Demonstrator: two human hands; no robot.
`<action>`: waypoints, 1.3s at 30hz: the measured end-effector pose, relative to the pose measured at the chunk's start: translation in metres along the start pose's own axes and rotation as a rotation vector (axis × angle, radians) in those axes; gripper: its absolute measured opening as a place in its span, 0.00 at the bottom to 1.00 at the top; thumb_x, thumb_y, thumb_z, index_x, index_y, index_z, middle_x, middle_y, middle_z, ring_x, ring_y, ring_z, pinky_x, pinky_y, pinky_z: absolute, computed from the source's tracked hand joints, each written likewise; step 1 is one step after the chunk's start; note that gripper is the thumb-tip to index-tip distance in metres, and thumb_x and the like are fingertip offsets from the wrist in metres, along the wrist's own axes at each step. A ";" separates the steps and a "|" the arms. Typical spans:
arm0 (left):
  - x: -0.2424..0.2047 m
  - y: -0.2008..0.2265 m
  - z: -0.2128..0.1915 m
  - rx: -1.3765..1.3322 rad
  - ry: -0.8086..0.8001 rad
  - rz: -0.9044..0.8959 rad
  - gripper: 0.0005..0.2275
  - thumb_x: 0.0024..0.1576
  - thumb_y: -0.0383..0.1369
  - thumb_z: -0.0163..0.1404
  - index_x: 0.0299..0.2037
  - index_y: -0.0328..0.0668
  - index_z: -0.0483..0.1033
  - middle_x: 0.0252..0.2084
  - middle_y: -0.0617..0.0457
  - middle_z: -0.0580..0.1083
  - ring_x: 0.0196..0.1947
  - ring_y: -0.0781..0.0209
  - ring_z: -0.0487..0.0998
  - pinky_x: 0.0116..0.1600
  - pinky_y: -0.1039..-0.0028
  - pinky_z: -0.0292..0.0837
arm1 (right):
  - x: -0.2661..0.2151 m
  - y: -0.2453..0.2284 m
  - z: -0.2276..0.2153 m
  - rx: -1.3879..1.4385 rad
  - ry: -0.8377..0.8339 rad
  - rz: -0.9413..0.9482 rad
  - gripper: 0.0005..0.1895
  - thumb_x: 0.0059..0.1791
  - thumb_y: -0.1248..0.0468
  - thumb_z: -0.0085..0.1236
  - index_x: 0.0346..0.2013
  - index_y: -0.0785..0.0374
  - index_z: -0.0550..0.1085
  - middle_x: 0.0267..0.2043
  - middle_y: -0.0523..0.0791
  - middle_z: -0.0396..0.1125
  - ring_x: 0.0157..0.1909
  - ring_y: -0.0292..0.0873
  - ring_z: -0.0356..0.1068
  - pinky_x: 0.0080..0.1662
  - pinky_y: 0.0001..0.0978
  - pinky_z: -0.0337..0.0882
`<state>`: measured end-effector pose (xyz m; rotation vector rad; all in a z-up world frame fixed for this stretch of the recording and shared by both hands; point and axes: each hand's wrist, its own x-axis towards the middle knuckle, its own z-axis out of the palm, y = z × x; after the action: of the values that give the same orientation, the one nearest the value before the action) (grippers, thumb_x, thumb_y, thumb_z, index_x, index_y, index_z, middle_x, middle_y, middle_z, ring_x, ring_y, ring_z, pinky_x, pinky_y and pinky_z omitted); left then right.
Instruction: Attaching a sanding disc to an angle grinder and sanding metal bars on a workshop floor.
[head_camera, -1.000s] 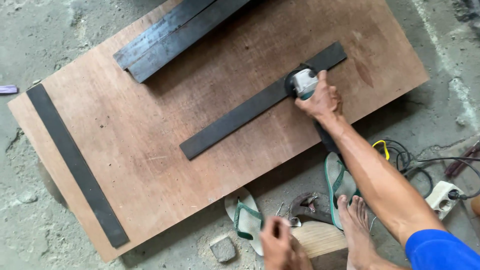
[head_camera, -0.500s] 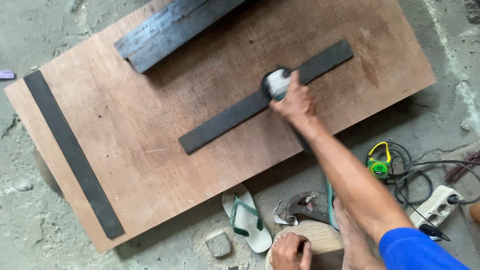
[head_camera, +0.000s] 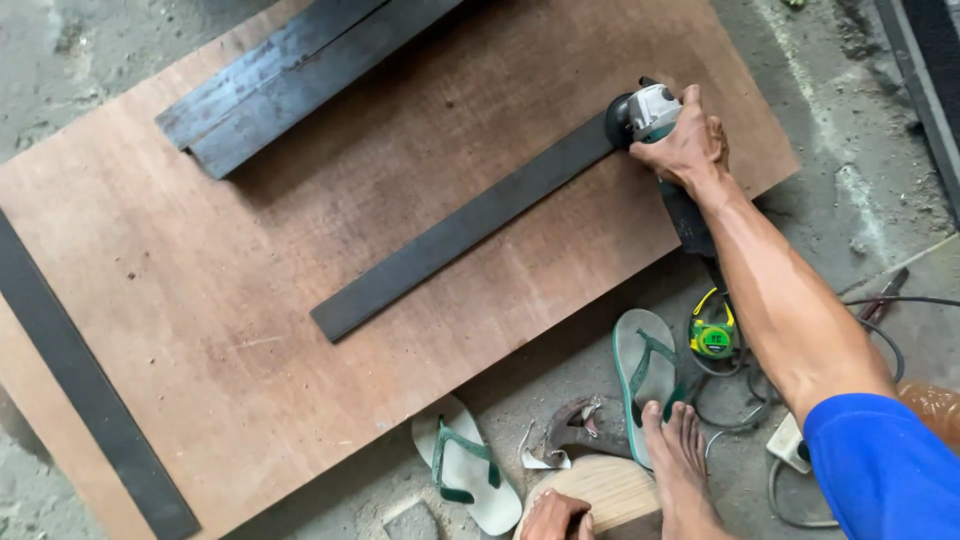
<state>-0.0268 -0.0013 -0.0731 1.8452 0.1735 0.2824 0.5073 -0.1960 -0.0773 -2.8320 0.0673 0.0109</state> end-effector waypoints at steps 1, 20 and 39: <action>-0.016 -0.017 0.004 0.007 -0.072 -0.032 0.03 0.43 0.32 0.59 0.24 0.45 0.80 0.21 0.55 0.75 0.20 0.62 0.76 0.32 0.76 0.76 | 0.003 0.002 0.002 0.012 -0.014 -0.012 0.37 0.36 0.53 0.71 0.50 0.67 0.63 0.33 0.55 0.71 0.30 0.62 0.73 0.36 0.52 0.72; 0.053 0.061 -0.030 0.041 -0.152 -0.216 0.04 0.49 0.28 0.55 0.33 0.41 0.79 0.28 0.51 0.75 0.24 0.56 0.76 0.33 0.73 0.75 | -0.120 -0.182 0.059 -0.094 -0.244 -0.169 0.40 0.36 0.52 0.70 0.56 0.62 0.62 0.29 0.54 0.71 0.25 0.59 0.74 0.27 0.53 0.74; 0.052 0.069 -0.031 0.045 -0.159 -0.310 0.11 0.47 0.26 0.53 0.40 0.40 0.78 0.31 0.47 0.75 0.25 0.52 0.75 0.32 0.67 0.73 | -0.229 -0.326 0.113 0.044 -0.456 -0.348 0.45 0.38 0.53 0.73 0.63 0.58 0.60 0.35 0.58 0.68 0.30 0.57 0.75 0.35 0.52 0.77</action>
<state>0.0126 0.0213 0.0070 1.8452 0.3536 -0.0839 0.2938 0.1585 -0.0822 -2.6840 -0.5141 0.5642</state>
